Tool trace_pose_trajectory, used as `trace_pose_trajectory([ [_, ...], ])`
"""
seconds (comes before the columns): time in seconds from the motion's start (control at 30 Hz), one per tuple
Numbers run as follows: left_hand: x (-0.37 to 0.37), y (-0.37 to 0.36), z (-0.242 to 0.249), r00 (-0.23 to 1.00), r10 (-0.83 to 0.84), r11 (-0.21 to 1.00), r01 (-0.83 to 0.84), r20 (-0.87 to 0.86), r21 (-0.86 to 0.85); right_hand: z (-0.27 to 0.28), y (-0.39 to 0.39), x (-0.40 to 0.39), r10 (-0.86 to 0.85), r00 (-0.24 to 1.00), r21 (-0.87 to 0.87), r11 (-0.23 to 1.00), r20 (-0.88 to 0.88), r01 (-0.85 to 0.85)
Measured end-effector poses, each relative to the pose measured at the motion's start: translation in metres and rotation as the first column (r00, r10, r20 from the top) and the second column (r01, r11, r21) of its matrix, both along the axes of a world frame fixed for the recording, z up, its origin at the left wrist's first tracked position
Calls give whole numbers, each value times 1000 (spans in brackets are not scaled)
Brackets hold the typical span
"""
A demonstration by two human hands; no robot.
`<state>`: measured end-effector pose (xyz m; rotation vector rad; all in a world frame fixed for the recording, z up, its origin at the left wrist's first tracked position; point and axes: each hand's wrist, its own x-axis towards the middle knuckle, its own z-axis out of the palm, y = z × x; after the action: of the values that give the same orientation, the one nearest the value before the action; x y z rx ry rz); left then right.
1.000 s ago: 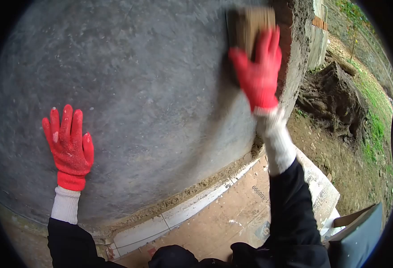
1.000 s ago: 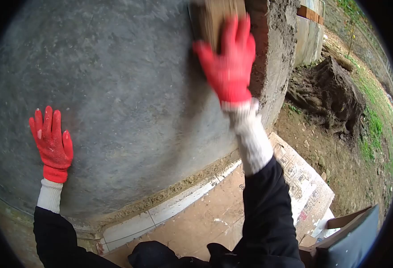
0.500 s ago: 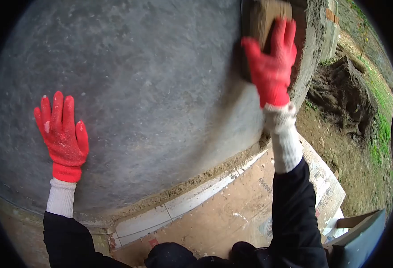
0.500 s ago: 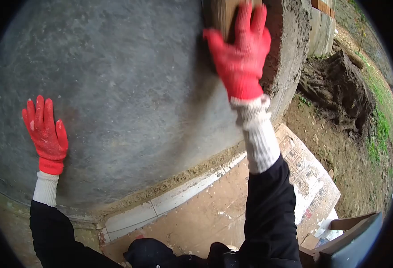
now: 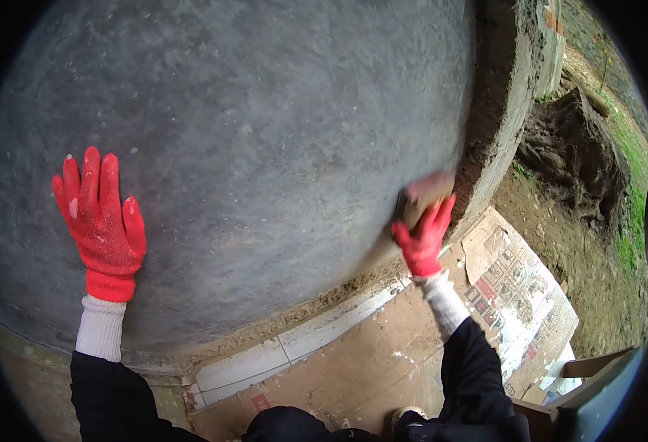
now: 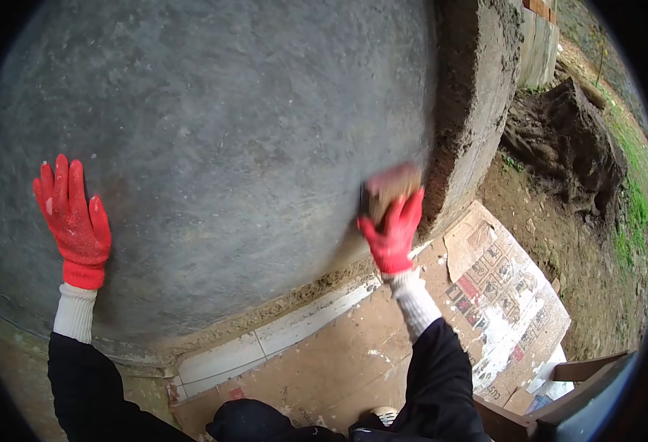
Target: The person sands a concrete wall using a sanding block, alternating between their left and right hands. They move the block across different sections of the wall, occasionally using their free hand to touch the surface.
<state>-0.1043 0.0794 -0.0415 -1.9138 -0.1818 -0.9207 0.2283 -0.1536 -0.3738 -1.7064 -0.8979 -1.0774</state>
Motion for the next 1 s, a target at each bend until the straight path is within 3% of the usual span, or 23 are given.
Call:
trace_pose_trajectory([
  [0.13,0,-1,-1,1000,29,1000,-29,0,2,194,10,30,-102,982,199,978,160,69],
  [0.27,0,1,0,999,54,998,-55,3,21,237,10,36,-78,991,274,961,105,47],
  [0.33,1,2,-2,999,34,999,-34,13,7,186,8,29,-133,986,186,976,104,112],
  [0.53,0,1,-2,1000,24,1000,-24,13,0,-110,11,-30,-9,988,-55,999,-156,0],
  [0.63,0,0,0,1000,31,999,-31,3,20,-82,17,-30,-23,989,-3,1000,-146,23],
  [0.77,1,-2,0,999,47,999,-47,-10,20,64,18,-17,13,994,149,989,-105,2],
  [0.83,1,-3,-1,999,33,999,-33,-17,17,114,25,-14,-56,993,159,985,-104,73],
  [0.9,2,-3,0,1000,16,999,-16,4,30,111,27,-13,-54,995,215,974,-81,71],
  [1.0,2,-5,1,1000,-31,998,31,-7,53,17,24,-20,-22,999,130,991,-42,27],
])
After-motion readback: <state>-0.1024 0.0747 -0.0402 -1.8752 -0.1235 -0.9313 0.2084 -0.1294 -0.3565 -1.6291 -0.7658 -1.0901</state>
